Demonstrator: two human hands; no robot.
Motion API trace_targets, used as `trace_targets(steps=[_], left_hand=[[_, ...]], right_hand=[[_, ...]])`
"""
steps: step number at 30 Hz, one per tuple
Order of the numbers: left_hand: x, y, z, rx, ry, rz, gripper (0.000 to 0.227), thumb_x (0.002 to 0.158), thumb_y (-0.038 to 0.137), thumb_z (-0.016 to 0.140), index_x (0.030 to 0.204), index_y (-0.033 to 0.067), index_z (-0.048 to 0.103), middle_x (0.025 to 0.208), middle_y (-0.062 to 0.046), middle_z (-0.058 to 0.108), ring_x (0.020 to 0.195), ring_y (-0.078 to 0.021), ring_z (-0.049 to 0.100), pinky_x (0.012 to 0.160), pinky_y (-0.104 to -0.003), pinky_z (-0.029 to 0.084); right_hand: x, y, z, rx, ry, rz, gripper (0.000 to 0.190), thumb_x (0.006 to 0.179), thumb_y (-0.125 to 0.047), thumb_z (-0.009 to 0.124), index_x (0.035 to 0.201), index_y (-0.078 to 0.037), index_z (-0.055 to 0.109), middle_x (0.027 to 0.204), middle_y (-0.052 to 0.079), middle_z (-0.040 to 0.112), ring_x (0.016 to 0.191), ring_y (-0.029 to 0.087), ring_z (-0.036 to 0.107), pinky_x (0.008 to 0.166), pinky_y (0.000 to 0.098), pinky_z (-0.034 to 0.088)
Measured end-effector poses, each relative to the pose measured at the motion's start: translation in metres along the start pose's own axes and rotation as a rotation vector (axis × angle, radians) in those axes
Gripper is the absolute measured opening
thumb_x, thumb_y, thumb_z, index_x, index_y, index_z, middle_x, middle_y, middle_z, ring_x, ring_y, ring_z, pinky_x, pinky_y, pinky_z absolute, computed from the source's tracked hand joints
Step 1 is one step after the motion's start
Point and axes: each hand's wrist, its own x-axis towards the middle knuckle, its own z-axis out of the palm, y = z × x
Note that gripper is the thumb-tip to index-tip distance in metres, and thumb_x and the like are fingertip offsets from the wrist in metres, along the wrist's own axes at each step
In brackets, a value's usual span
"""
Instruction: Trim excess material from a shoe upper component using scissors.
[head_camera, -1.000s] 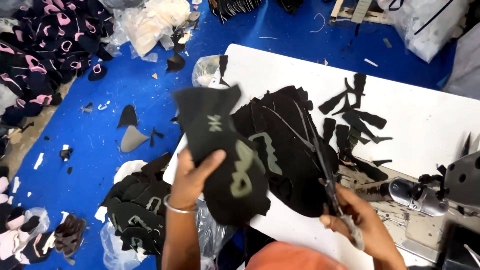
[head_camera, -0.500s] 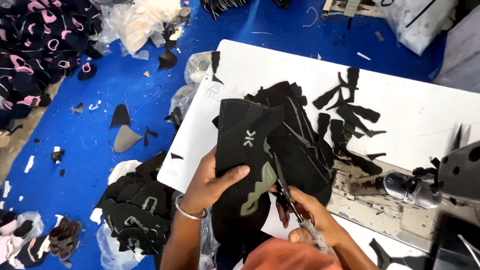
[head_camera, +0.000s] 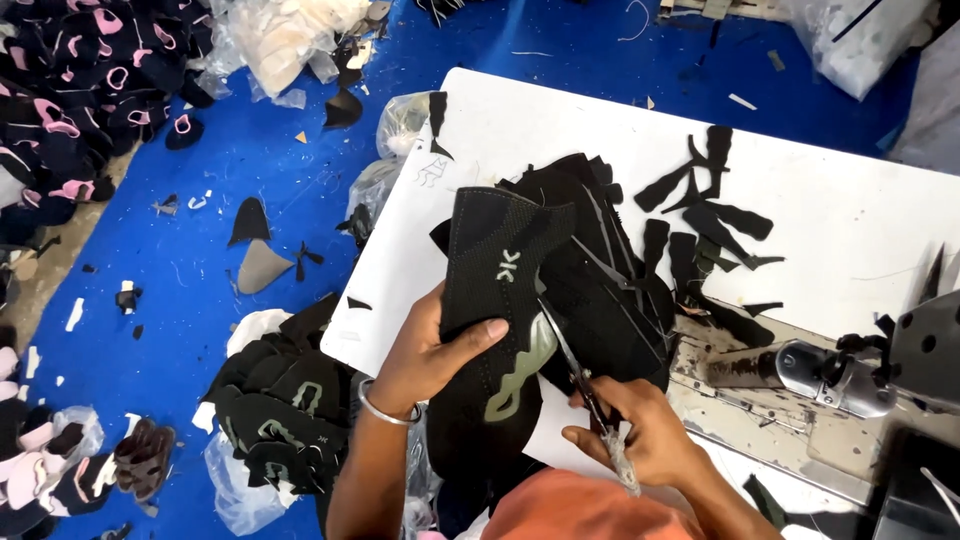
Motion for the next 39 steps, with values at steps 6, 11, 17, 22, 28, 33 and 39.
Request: trace_targets(steps=[6,11,17,22,28,33,39], left_hand=[[0.001,-0.005,0.0,0.029,-0.029,-0.036,0.045,0.092,0.021,0.075,0.128,-0.0013,0.062,0.105,-0.002,0.071,0.094,-0.0069,0.063,0.083,-0.025,0.055],[0.0,-0.018,0.002,-0.01,-0.065,-0.112,0.035,0.091,0.018,0.076,0.118,-0.0022,0.066,0.097,-0.002,0.071,0.088,-0.0076,0.064,0.078,-0.026,0.055],[-0.003,-0.037,0.019,-0.146,0.085,-0.02,0.034,0.093,0.016,0.075,0.121,-0.0025,0.066,0.106,-0.001,0.071,0.095,-0.008,0.063,0.085,-0.026,0.054],[-0.014,-0.066,0.06,-0.175,0.355,0.097,0.027,0.096,0.013,0.072,0.119,-0.0022,0.069,0.11,-0.003,0.073,0.098,-0.0105,0.065,0.088,-0.027,0.053],[-0.047,-0.028,-0.006,-0.071,0.601,0.092,0.03,0.089,0.009,0.077,0.117,-0.001,0.071,0.109,-0.003,0.074,0.097,-0.0126,0.067,0.089,-0.03,0.055],[-0.106,0.009,-0.13,0.238,1.153,0.587,0.04,0.104,0.007,0.071,0.141,-0.0039,0.06,0.127,-0.01,0.065,0.112,-0.0176,0.064,0.105,-0.034,0.053],[-0.199,-0.143,-0.305,0.15,1.755,0.914,0.061,0.1,0.025,0.08,0.139,-0.0116,0.051,0.138,-0.022,0.063,0.114,-0.0277,0.065,0.105,-0.043,0.058]], right_hand=[[0.001,0.0,-0.003,-0.156,-0.032,0.083,0.032,0.074,-0.023,0.089,0.09,-0.002,0.072,0.059,0.014,0.06,0.049,0.025,0.059,0.05,0.0389,0.043],[0.018,-0.03,-0.01,0.048,0.058,-0.255,0.046,0.077,-0.023,0.084,0.11,0.004,0.064,0.083,0.016,0.067,0.063,0.025,0.066,0.058,0.0346,0.05],[0.009,-0.003,0.007,-0.136,0.058,-0.022,0.026,0.076,-0.018,0.085,0.09,-0.002,0.07,0.06,0.014,0.06,0.047,0.025,0.055,0.047,0.0376,0.043],[0.016,-0.002,0.024,-0.065,0.256,0.097,0.023,0.076,-0.018,0.083,0.081,-0.005,0.064,0.051,0.01,0.055,0.04,0.021,0.053,0.045,0.0346,0.041],[0.018,0.009,0.01,-0.123,0.186,0.186,0.029,0.074,-0.024,0.085,0.088,-0.006,0.067,0.052,0.008,0.055,0.045,0.018,0.051,0.045,0.0333,0.042],[0.007,0.049,0.01,-0.15,0.099,0.387,0.036,0.075,-0.031,0.084,0.096,-0.006,0.071,0.055,0.007,0.063,0.051,0.017,0.056,0.05,0.0349,0.043],[0.005,0.06,0.017,-0.267,0.15,0.469,0.043,0.077,-0.037,0.083,0.102,-0.004,0.074,0.065,0.009,0.062,0.055,0.021,0.061,0.055,0.0359,0.047]])
